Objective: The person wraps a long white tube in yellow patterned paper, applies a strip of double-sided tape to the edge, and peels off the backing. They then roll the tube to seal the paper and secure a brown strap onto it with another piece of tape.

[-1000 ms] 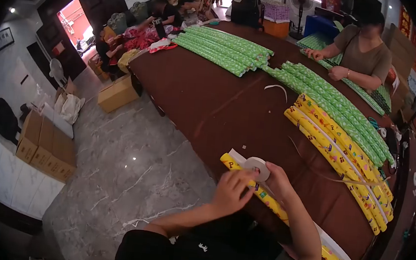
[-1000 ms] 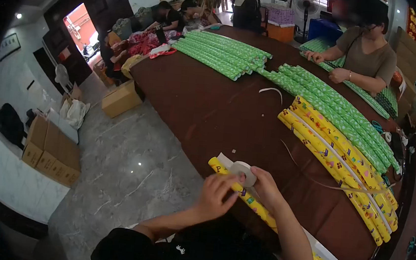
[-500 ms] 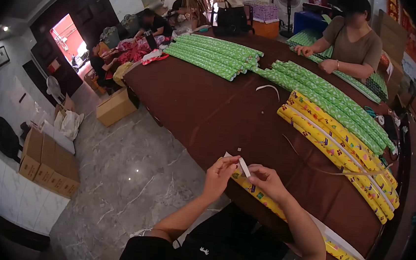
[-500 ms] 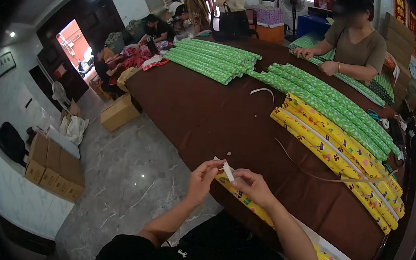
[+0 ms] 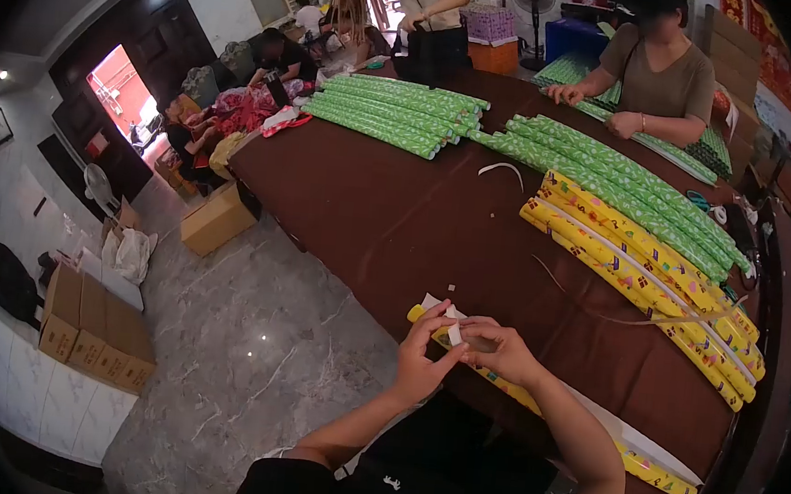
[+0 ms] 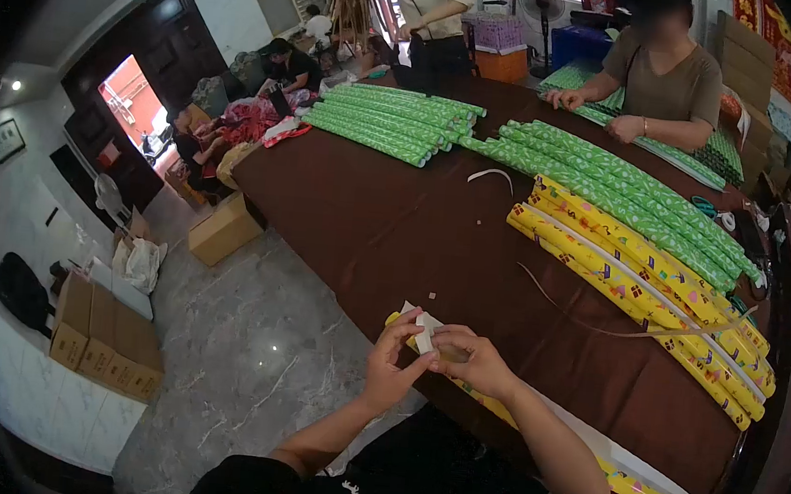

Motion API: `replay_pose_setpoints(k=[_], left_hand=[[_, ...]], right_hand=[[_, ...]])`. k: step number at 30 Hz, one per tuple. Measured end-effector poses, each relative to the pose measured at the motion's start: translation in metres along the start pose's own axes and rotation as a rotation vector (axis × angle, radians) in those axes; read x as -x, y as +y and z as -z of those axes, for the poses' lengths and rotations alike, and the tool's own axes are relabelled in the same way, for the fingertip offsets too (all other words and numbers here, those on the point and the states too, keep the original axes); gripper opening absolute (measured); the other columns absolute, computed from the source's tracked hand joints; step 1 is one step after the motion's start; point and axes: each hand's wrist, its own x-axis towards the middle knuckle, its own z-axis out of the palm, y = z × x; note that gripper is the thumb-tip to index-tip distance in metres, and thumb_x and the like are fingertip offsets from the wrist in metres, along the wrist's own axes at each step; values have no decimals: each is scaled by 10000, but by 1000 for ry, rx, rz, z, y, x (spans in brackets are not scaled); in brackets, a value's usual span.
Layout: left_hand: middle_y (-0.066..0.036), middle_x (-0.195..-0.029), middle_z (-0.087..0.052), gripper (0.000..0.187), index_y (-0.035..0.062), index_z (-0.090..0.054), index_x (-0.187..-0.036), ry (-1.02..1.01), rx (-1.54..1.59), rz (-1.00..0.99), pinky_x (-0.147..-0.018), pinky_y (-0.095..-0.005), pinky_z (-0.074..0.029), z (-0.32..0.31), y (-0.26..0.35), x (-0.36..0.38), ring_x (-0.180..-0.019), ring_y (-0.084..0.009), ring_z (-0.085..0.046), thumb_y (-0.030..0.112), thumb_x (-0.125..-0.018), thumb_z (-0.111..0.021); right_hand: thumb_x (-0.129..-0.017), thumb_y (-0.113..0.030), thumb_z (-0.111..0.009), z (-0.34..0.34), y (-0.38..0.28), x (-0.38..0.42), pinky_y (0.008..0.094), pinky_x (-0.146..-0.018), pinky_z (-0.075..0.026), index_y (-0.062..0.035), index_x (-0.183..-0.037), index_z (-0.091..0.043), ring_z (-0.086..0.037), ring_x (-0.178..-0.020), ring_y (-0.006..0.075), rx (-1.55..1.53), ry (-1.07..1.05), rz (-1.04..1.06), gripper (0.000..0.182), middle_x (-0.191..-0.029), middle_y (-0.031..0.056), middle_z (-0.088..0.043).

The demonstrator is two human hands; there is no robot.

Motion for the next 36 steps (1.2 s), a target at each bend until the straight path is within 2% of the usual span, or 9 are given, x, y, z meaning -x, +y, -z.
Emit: replay_pose_setpoints(k=[5,10,12,16,22,25,32,34,36], left_hand=[[-183,-1449,-417,397,16,-531,-1194,11,34,0,-1086,-369,-378,0,-5,-1,-1324,-248,-441,-38,-836,-694],[-168,-1438,-432,416,13,-534,-1223,46,171,12,-1072,-359,-393,-6,9,-12,-1312,-248,-453,-32,-841,-692],[-126,-1349,-486,452,13,-527,-1258,41,-56,-35,-1055,-352,-409,-2,13,-17,-1262,-234,-490,-33,-840,-694],[-93,-1234,-507,429,-1,-543,-1243,67,79,75,-1025,-335,-437,-3,17,-22,-1190,-208,-529,-42,-843,-690],[-79,-1157,-532,242,-11,-588,-1059,37,148,105,-964,-304,-473,2,15,-14,-1101,-173,-573,-72,-843,-677],[-74,-1140,-547,232,0,-592,-1051,62,267,107,-951,-300,-475,2,16,-12,-1092,-171,-579,-68,-847,-677],[-85,-1122,-592,154,-8,-608,-996,76,274,134,-936,-289,-471,9,22,-13,-1103,-166,-582,-83,-865,-639],[-63,-1051,-598,130,-3,-619,-973,93,271,138,-876,-256,-480,12,22,-13,-1009,-131,-596,-78,-870,-646],[-41,-981,-634,103,1,-628,-954,117,192,293,-831,-237,-487,18,22,-12,-933,-99,-608,-64,-877,-647]], right_hand=[[-812,-132,-784,0,-17,1,331,-989,-456,-41,-1158,-659,-559,-1111,177,-34,13,-83,379,-1286,82,-517],[-826,-135,-766,7,-8,-2,279,-885,-473,-48,-1127,-670,-566,-1036,142,62,74,45,328,-1141,51,-565],[-826,-134,-764,8,-10,1,275,-880,-466,-50,-1114,-670,-564,-1016,137,61,49,30,315,-1109,45,-568],[-825,-130,-762,5,-20,3,271,-880,-452,-44,-1048,-662,-558,-964,124,25,28,79,259,-1064,37,-564],[-795,-134,-784,2,-19,5,277,-865,-427,-54,-910,-627,-520,-968,115,-33,27,1,211,-1024,14,-549],[-779,-151,-795,2,-21,3,289,-894,-410,-65,-913,-631,-513,-988,142,103,7,119,229,-1010,16,-558],[-758,-189,-809,0,-31,5,306,-979,-372,-81,-966,-640,-480,-1099,164,102,-43,48,289,-1053,30,-543],[-767,-184,-804,2,-26,4,299,-960,-385,-75,-961,-640,-506,-1051,147,150,-63,44,276,-1052,22,-544],[-780,-177,-797,1,-24,3,284,-929,-403,-69,-938,-638,-523,-1001,121,47,-53,-13,248,-1040,9,-547]])
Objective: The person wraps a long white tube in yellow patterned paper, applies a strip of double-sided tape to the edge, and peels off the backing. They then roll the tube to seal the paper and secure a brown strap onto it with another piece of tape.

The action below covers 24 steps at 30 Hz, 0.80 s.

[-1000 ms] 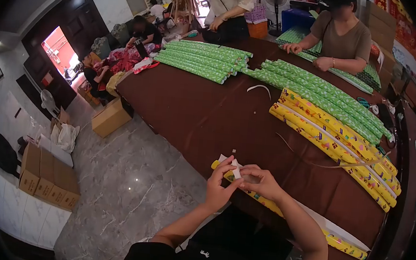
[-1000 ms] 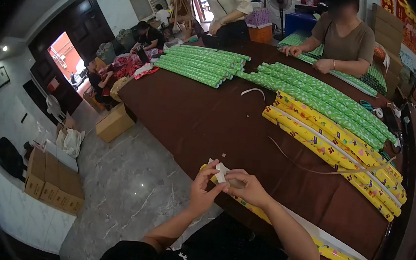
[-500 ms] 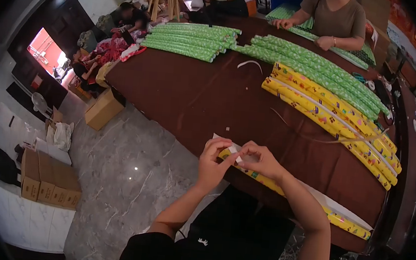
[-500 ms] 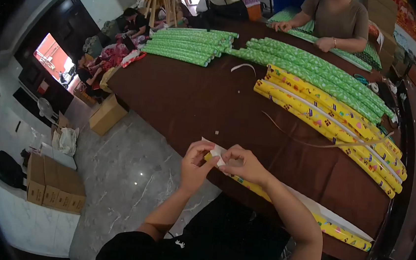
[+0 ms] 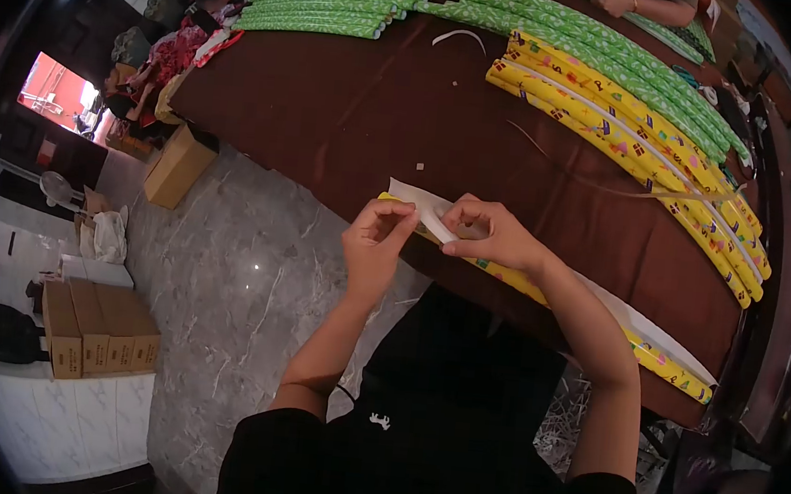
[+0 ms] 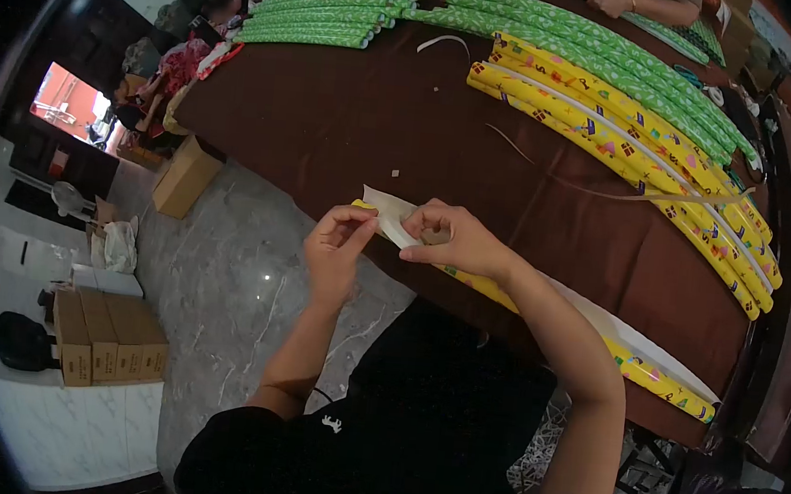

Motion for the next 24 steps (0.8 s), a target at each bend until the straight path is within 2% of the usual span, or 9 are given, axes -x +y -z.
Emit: replay_pose_setpoints(k=[1,2,4,7,10,17,20,22,24], left_hand=[[-41,-981,-634,103,1,-628,-954,-3,-4,5,-831,-237,-487,2,-1,0,-933,-99,-608,-64,-877,-647],[-32,-951,-640,87,0,-629,-945,12,17,-1,-805,-229,-488,3,-2,-1,-898,-86,-607,-53,-880,-651],[-23,-921,-647,71,-1,-630,-936,23,35,-4,-778,-221,-490,9,-5,-7,-863,-73,-605,-43,-884,-655],[-29,-920,-633,115,-8,-615,-976,66,-27,-62,-749,-220,-490,23,-19,-25,-850,-69,-596,-37,-876,-663],[-24,-908,-624,186,7,-594,-1032,23,-71,-86,-733,-219,-487,35,-37,-43,-822,-67,-587,-28,-865,-667],[-35,-886,-618,251,21,-566,-1061,-17,-381,-56,-781,-247,-480,37,-48,-61,-826,-93,-591,-25,-836,-668],[-38,-880,-619,282,22,-560,-1088,58,-390,-111,-797,-267,-478,33,-53,-64,-827,-109,-594,-22,-833,-672],[-37,-893,-619,321,28,-553,-1126,159,-346,-190,-817,-277,-471,25,-49,-68,-844,-121,-592,-13,-833,-678],[-48,-978,-610,413,41,-518,-1231,214,-344,-310,-858,-285,-458,15,-41,-68,-900,-128,-578,9,-852,-680]], right_hand=[[-791,-175,-791,-1,2,-1,273,-876,-419,-75,-952,-621,-555,-878,87,54,35,73,255,-941,-4,-572],[-791,-175,-791,-1,1,-1,273,-876,-419,-75,-952,-621,-555,-878,87,48,39,73,255,-941,-4,-572],[-797,-159,-785,-1,-13,1,250,-795,-430,-77,-997,-593,-560,-762,64,-210,74,-125,289,-781,-21,-569],[-818,-138,-760,0,-18,2,224,-724,-421,-71,-1035,-567,-548,-669,45,-249,125,-50,299,-677,-38,-556],[-838,-115,-723,7,-20,3,205,-695,-409,-58,-1059,-575,-539,-671,37,-69,34,-35,271,-664,-41,-562],[-853,-84,-673,13,-15,5,224,-702,-413,-58,-1117,-593,-518,-666,31,-39,36,53,276,-672,-28,-559],[-873,-75,-653,18,-13,2,238,-729,-431,-56,-1137,-576,-548,-688,51,52,155,75,276,-697,-21,-574],[-894,-69,-635,22,-5,-2,253,-778,-448,-55,-1178,-548,-591,-755,83,-150,294,150,297,-757,-6,-600],[-915,-73,-616,25,-5,-5,276,-834,-459,-54,-1205,-527,-621,-837,119,-147,344,184,304,-816,12,-618]])
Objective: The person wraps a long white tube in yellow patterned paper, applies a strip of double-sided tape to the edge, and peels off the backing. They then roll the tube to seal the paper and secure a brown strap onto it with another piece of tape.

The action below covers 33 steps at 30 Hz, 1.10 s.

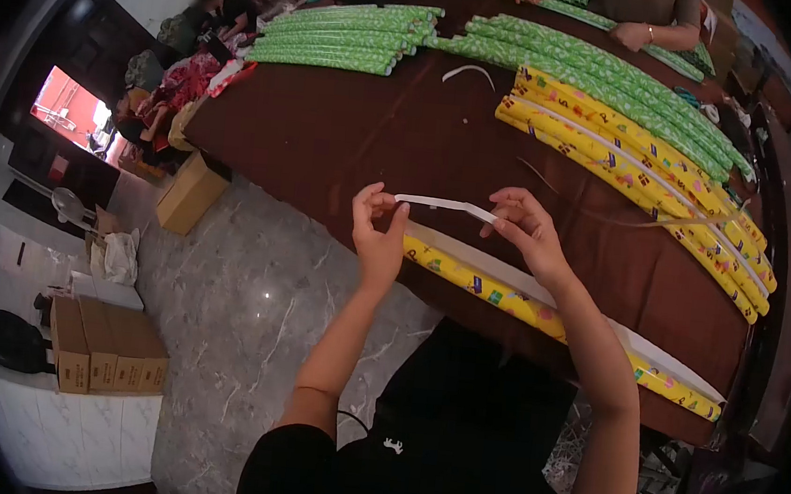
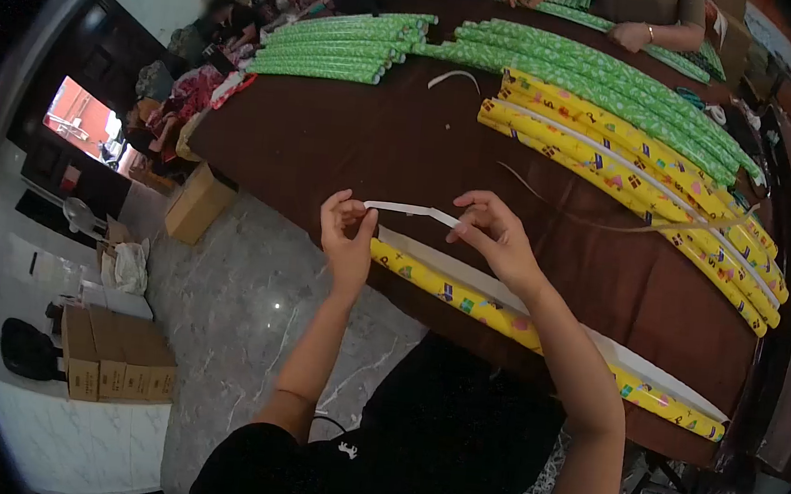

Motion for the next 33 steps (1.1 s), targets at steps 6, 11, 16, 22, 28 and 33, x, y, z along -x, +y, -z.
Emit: replay_pose_setpoints(k=[6,11,16,22,28,33], left_hand=[[-54,-1009,-586,470,54,-439,-1341,-115,319,182,-790,-256,-479,-30,23,-15,-871,-106,-563,73,-918,-642],[-72,-951,-582,464,53,-484,-1270,-445,126,373,-734,-324,-488,-51,12,-31,-861,-161,-575,134,-870,-704],[-130,-981,-567,241,40,-575,-1113,-83,-266,-267,-783,-388,-465,-56,31,-26,-925,-291,-567,77,-883,-638],[-128,-1002,-619,191,26,-628,-950,-681,-169,-801,-812,-408,-499,-43,37,62,-930,-294,-598,149,-825,-705],[-116,-1049,-612,371,15,-638,-1070,-714,-281,-889,-941,-414,-450,-54,49,93,-1024,-282,-571,297,-836,-695],[-118,-1047,-612,346,12,-631,-1049,-748,-276,-878,-905,-411,-462,-65,51,106,-1031,-286,-567,274,-837,-710]], right_hand=[[-940,-158,-553,5,-4,-2,301,-881,-455,-45,-1207,-528,-618,-888,156,-360,49,-61,291,-919,61,-637],[-924,-181,-544,8,-2,0,305,-891,-434,-53,-1173,-532,-606,-927,157,-424,13,2,280,-930,54,-636],[-915,-147,-550,16,-4,-5,310,-895,-445,-53,-1169,-529,-592,-944,170,-301,231,43,271,-966,66,-626],[-813,-184,-756,15,28,-5,351,-857,-452,-85,-1090,-637,-561,-995,244,823,399,185,316,-1050,77,-608],[-772,-262,-768,12,19,-2,421,-862,-422,-74,-1054,-629,-572,-986,292,1268,284,310,366,-898,134,-650],[-765,-265,-759,15,25,-2,423,-853,-421,-83,-1035,-630,-577,-988,273,1395,269,370,350,-881,121,-653]])
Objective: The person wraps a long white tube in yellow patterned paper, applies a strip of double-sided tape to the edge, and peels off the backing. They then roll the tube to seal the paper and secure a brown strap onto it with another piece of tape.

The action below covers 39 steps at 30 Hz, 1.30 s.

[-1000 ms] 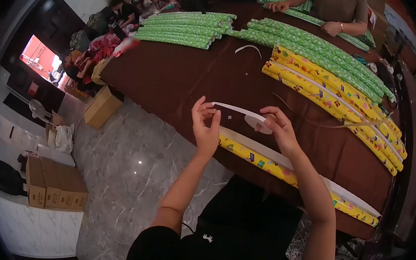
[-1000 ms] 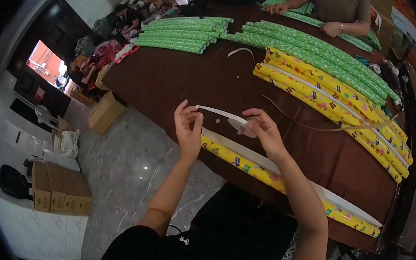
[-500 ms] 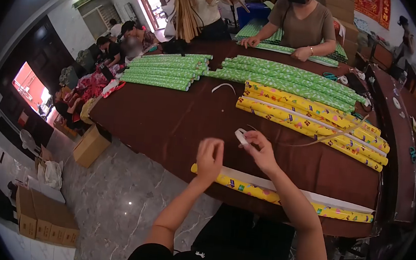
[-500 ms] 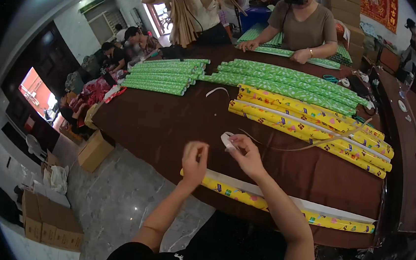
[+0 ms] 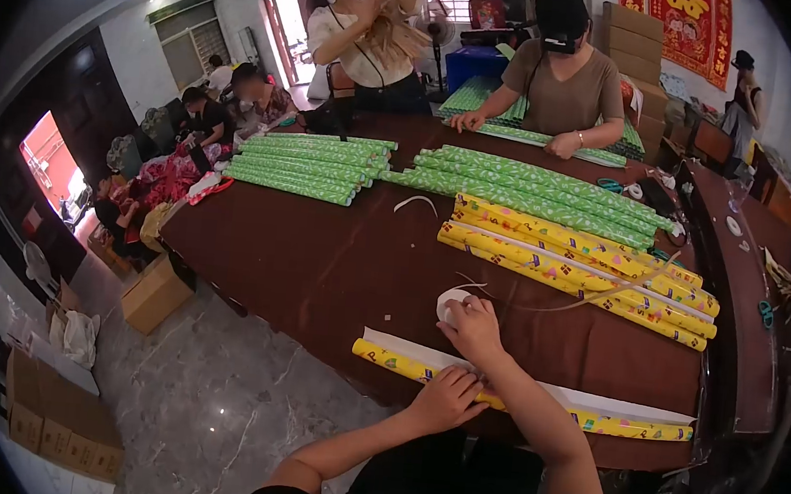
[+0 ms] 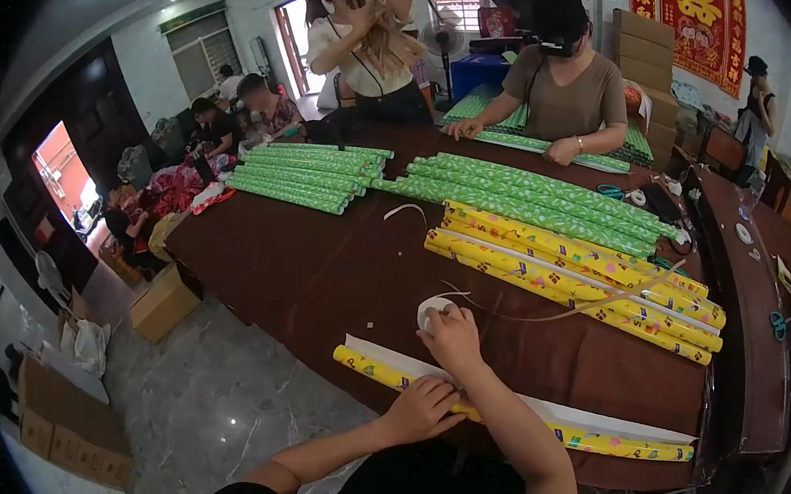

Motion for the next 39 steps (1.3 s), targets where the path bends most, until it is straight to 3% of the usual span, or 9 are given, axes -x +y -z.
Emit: replay_pose_setpoints(k=[3,7,13,15,19,22,30,39], left_hand=[[-117,-1040,-609,297,20,-628,-1018,14,-16,36,-902,-408,-458,-5,4,1,-1015,-280,-569,251,-844,-695],[-110,-1024,-609,244,26,-626,-1001,58,-19,67,-876,-402,-460,-6,4,1,-970,-278,-575,220,-860,-670],[-81,-981,-614,195,50,-633,-988,90,-4,78,-854,-389,-452,-9,4,1,-947,-264,-573,214,-884,-640],[-67,-969,-614,186,56,-634,-983,136,2,85,-861,-380,-441,-10,3,0,-949,-253,-571,220,-894,-626],[-67,-977,-622,193,59,-627,-989,112,18,67,-865,-381,-440,-13,0,2,-949,-252,-573,225,-892,-630],[-68,-987,-624,209,64,-625,-994,121,37,69,-870,-382,-441,-11,0,2,-952,-250,-572,235,-876,-643],[-83,-1028,-621,253,57,-630,-986,133,74,84,-914,-387,-424,-12,1,8,-980,-245,-564,265,-847,-666],[-75,-1025,-602,250,90,-632,-1003,125,96,116,-922,-374,-416,-15,0,11,-993,-237,-558,275,-838,-667]], right_hand=[[-714,-256,-784,-12,5,7,391,-824,-431,-86,-939,-651,-574,-967,266,69,-24,40,312,-933,75,-624],[-722,-252,-778,-6,0,6,391,-822,-435,-82,-930,-656,-574,-970,270,24,-48,9,295,-975,69,-603],[-793,-232,-724,28,-8,-14,403,-841,-442,-64,-984,-644,-575,-991,283,-57,-6,-44,267,-1006,82,-610],[-819,-223,-701,43,-11,-23,411,-861,-443,-60,-1027,-629,-575,-1014,288,-124,-98,-51,275,-1041,89,-617],[-825,-220,-696,65,-8,-38,412,-875,-445,-63,-1062,-618,-578,-1022,291,-60,-160,-21,296,-1049,96,-622],[-824,-178,-706,79,-4,-48,407,-859,-470,-41,-1058,-618,-605,-948,315,5,-120,10,286,-983,119,-635],[-807,-191,-707,99,22,-66,446,-860,-463,-20,-1070,-615,-598,-977,341,123,-67,52,327,-979,151,-646],[-814,-188,-702,86,19,-49,437,-862,-466,-38,-1088,-604,-601,-987,331,138,-212,-34,327,-984,147,-645]])
